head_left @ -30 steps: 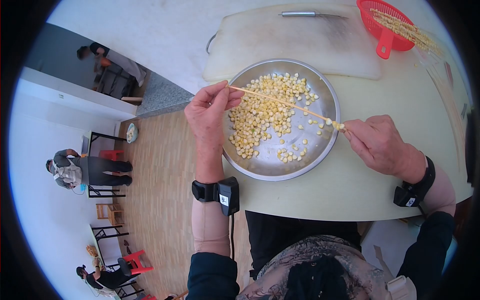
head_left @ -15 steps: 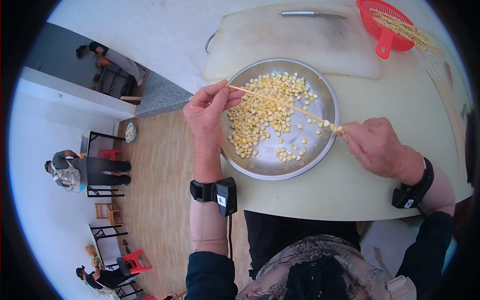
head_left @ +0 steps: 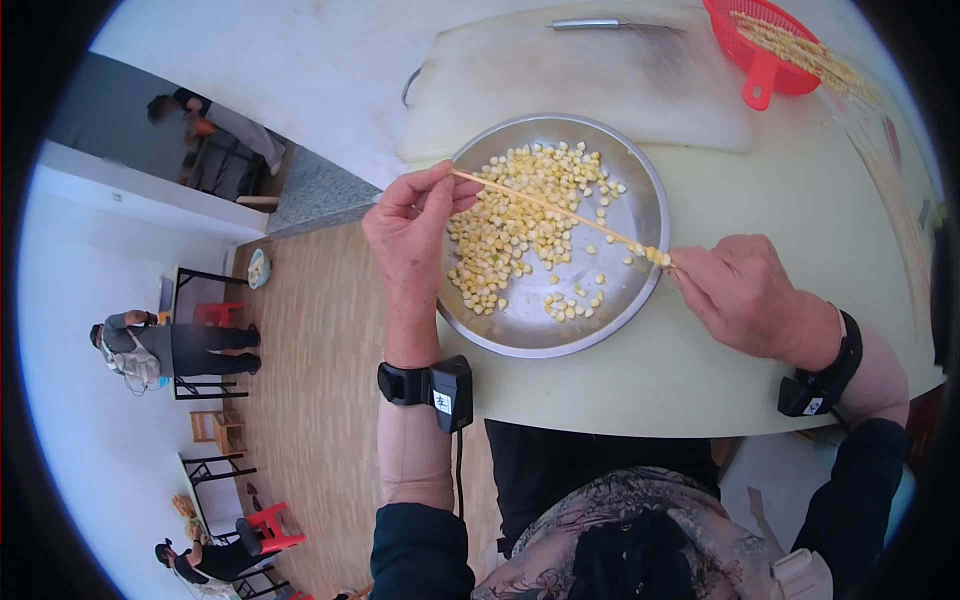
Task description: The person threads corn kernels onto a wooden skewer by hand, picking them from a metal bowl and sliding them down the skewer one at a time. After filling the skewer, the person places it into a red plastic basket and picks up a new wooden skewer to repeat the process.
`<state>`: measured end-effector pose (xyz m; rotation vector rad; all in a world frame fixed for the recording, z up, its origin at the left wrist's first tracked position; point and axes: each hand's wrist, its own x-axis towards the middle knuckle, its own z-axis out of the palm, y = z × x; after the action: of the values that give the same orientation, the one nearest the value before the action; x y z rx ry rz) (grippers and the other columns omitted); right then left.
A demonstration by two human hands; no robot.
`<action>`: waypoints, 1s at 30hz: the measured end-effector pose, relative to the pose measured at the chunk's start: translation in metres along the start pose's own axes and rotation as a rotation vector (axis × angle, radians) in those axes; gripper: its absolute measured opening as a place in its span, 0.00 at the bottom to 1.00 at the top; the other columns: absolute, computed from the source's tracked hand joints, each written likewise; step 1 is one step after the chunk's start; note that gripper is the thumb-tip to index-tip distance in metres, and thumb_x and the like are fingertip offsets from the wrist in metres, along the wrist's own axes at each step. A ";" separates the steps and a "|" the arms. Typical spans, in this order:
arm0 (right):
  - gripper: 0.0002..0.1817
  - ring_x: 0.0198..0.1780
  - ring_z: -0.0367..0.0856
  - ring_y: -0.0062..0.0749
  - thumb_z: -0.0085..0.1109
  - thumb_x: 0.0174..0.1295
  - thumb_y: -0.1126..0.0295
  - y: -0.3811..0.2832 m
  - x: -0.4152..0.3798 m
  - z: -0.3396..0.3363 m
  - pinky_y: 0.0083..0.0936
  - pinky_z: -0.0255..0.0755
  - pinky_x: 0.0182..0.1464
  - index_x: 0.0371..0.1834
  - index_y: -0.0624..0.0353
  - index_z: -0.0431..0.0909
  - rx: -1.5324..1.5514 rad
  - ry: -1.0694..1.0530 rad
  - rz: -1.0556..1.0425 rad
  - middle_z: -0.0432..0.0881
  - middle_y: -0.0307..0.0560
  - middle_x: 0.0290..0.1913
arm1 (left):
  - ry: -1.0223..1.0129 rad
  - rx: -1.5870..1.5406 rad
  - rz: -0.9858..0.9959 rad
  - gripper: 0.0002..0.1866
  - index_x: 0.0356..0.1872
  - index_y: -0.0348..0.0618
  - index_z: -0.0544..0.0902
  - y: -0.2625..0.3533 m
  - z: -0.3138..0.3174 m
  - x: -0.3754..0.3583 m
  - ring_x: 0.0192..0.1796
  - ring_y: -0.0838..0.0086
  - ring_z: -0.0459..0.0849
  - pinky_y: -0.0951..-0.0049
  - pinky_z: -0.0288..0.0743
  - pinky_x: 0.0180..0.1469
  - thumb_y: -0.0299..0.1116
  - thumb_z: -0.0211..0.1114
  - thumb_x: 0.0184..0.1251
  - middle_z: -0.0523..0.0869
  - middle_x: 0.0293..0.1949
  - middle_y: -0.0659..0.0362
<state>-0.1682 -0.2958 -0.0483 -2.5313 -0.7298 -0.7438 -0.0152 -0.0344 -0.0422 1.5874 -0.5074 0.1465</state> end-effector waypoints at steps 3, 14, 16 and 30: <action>0.06 0.13 0.70 0.38 0.60 0.54 0.78 0.001 -0.001 0.001 0.33 0.63 0.17 0.27 0.61 0.71 0.014 0.005 0.009 0.66 0.45 0.12 | -0.012 0.023 -0.006 0.09 0.45 0.27 0.81 0.000 0.003 -0.002 0.39 0.67 0.88 0.74 0.84 0.43 0.19 0.58 0.67 0.86 0.37 0.48; 0.08 0.13 0.69 0.41 0.56 0.53 0.77 0.004 0.002 0.004 0.35 0.61 0.16 0.24 0.60 0.66 0.081 -0.035 0.040 0.65 0.47 0.12 | -0.176 0.082 -0.097 0.08 0.44 0.27 0.81 0.027 0.032 -0.019 0.40 0.66 0.88 0.75 0.84 0.43 0.17 0.57 0.66 0.86 0.36 0.49; 0.07 0.13 0.70 0.41 0.56 0.54 0.77 0.003 0.001 0.004 0.35 0.62 0.16 0.24 0.61 0.67 0.069 -0.029 0.024 0.66 0.46 0.12 | -0.217 0.058 -0.110 0.08 0.43 0.27 0.81 0.030 0.043 -0.027 0.41 0.66 0.88 0.75 0.84 0.43 0.16 0.57 0.65 0.86 0.36 0.50; 0.07 0.16 0.75 0.43 0.57 0.56 0.74 -0.002 -0.005 0.003 0.34 0.67 0.19 0.26 0.61 0.68 0.059 -0.068 0.064 0.72 0.49 0.14 | -0.379 0.257 0.070 0.07 0.40 0.32 0.83 0.040 0.083 -0.061 0.38 0.72 0.89 0.78 0.84 0.38 0.17 0.61 0.63 0.86 0.33 0.55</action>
<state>-0.1714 -0.2947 -0.0528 -2.5238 -0.6792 -0.6092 -0.1035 -0.1010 -0.0373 1.8599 -0.8665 -0.0405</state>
